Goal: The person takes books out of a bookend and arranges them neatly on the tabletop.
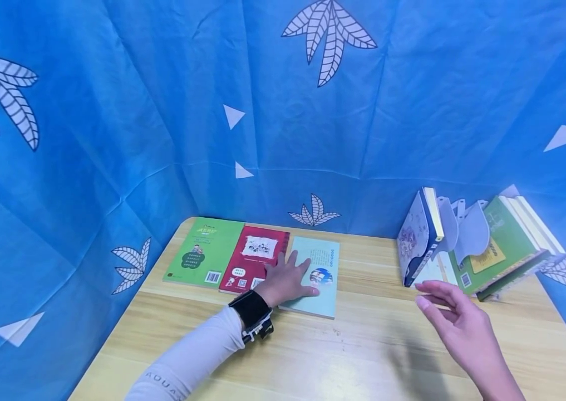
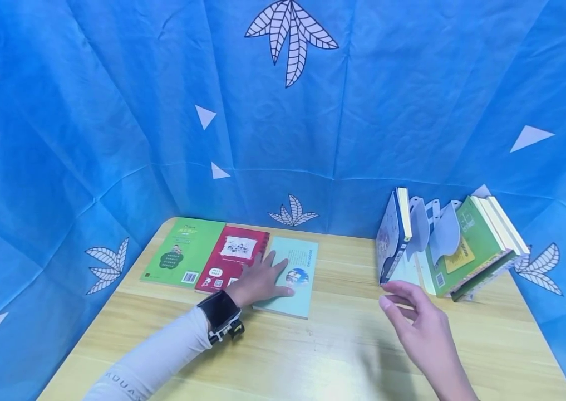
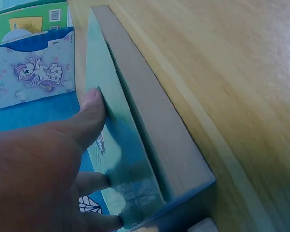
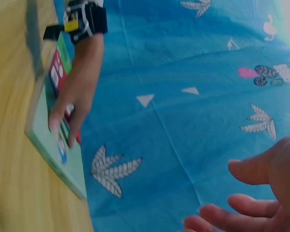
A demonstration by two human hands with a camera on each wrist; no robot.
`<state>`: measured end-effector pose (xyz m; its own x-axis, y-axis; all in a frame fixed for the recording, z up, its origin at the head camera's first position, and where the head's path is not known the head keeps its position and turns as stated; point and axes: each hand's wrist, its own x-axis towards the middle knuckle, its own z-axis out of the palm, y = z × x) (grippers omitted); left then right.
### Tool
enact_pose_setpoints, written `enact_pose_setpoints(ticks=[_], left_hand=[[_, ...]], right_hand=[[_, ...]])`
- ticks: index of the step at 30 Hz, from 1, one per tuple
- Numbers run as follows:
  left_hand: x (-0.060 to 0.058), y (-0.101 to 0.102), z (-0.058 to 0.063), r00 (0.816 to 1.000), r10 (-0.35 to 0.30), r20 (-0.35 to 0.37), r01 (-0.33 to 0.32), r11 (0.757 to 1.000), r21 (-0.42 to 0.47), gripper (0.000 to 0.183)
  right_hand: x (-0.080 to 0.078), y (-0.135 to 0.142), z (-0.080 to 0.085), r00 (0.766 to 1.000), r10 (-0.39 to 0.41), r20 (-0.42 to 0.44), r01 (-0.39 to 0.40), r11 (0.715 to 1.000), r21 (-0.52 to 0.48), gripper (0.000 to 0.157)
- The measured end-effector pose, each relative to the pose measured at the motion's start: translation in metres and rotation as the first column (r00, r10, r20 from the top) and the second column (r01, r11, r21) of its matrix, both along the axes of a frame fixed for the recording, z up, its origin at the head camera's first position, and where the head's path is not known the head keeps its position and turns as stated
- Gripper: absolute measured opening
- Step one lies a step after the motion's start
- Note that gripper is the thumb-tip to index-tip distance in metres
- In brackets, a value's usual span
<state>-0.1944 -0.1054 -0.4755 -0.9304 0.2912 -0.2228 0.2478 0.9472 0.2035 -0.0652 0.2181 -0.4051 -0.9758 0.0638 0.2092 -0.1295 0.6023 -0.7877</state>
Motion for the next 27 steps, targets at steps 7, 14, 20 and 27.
enact_pose_setpoints(ticks=[7, 14, 20, 27], left_hand=[[-0.002, 0.0, 0.001, 1.0, 0.009, 0.017, -0.009, 1.0, 0.005, 0.093], [-0.002, 0.001, 0.003, 0.998, 0.027, 0.061, -0.03, 0.998, 0.053, 0.092], [-0.006, 0.0, 0.002, 0.994, 0.044, 0.101, -0.052, 0.996, 0.077, 0.092], [-0.009, 0.0, 0.001, 0.993, 0.049, 0.109, -0.058, 0.995, 0.084, 0.092]], right_hand=[[-0.025, 0.012, 0.007, 0.989, -0.127, -0.074, 0.13, 0.991, 0.034, 0.047], [-0.05, 0.022, 0.001, 0.986, -0.162, -0.028, 0.163, 0.986, 0.021, 0.063], [-0.067, 0.024, -0.004, 0.992, -0.12, 0.032, 0.12, 0.993, -0.008, 0.072], [-0.084, 0.025, -0.01, 0.992, -0.12, 0.041, 0.122, 0.992, -0.025, 0.076]])
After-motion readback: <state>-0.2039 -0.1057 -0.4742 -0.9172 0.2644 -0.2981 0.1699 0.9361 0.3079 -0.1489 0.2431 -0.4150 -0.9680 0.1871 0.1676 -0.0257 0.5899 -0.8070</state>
